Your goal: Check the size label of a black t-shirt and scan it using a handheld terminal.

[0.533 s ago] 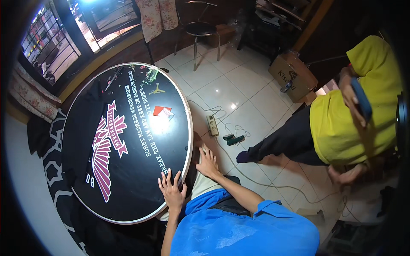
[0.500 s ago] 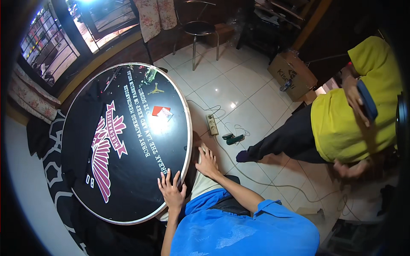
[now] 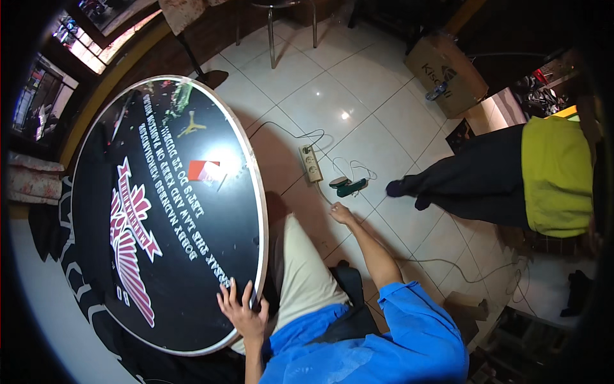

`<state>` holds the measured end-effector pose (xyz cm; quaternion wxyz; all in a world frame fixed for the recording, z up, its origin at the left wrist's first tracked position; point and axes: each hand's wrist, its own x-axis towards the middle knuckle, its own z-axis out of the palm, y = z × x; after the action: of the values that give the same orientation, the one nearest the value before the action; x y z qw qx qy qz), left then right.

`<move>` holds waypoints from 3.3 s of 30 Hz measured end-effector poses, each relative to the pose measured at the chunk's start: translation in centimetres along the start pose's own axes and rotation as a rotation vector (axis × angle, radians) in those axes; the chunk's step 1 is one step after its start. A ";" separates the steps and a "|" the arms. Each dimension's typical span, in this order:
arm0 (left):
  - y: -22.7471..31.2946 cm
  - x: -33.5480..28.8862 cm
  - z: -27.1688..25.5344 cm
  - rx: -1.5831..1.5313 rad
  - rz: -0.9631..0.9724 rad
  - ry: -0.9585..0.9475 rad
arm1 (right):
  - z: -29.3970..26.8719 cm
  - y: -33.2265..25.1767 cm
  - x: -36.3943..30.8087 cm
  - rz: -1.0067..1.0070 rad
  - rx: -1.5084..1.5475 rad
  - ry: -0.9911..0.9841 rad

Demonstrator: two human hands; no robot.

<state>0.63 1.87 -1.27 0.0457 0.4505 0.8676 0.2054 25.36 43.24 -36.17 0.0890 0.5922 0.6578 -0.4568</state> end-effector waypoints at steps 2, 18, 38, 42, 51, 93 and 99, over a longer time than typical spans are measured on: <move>-1.0 -1.3 -0.5 0.099 -0.033 -0.010 | 2.7 1.8 3.1 0.161 -0.191 -0.122; -3.5 -9.2 -3.9 0.284 -0.148 -0.229 | 7.5 8.8 15.7 0.736 0.674 0.490; -0.7 -3.8 -1.2 0.123 -0.151 -0.211 | 4.4 9.4 7.9 0.511 0.871 0.423; -0.6 -3.0 -1.4 0.122 -0.145 -0.165 | 2.5 4.1 3.1 0.369 0.974 0.353; 0.4 0.9 -2.9 -0.078 -0.154 -0.056 | -11.3 -12.1 -14.8 -0.176 1.429 -0.020; 1.0 -2.3 -0.4 -1.531 -0.115 0.279 | 7.0 -35.4 -49.4 -0.281 1.390 -0.825; -0.2 -0.8 -1.5 -1.538 -0.044 0.233 | 7.6 -34.2 -49.3 -0.275 1.457 -0.950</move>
<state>0.51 0.62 -0.06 0.2580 0.2503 0.4893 0.7946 6.69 7.56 8.92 -0.1027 0.1647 0.1618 -0.9676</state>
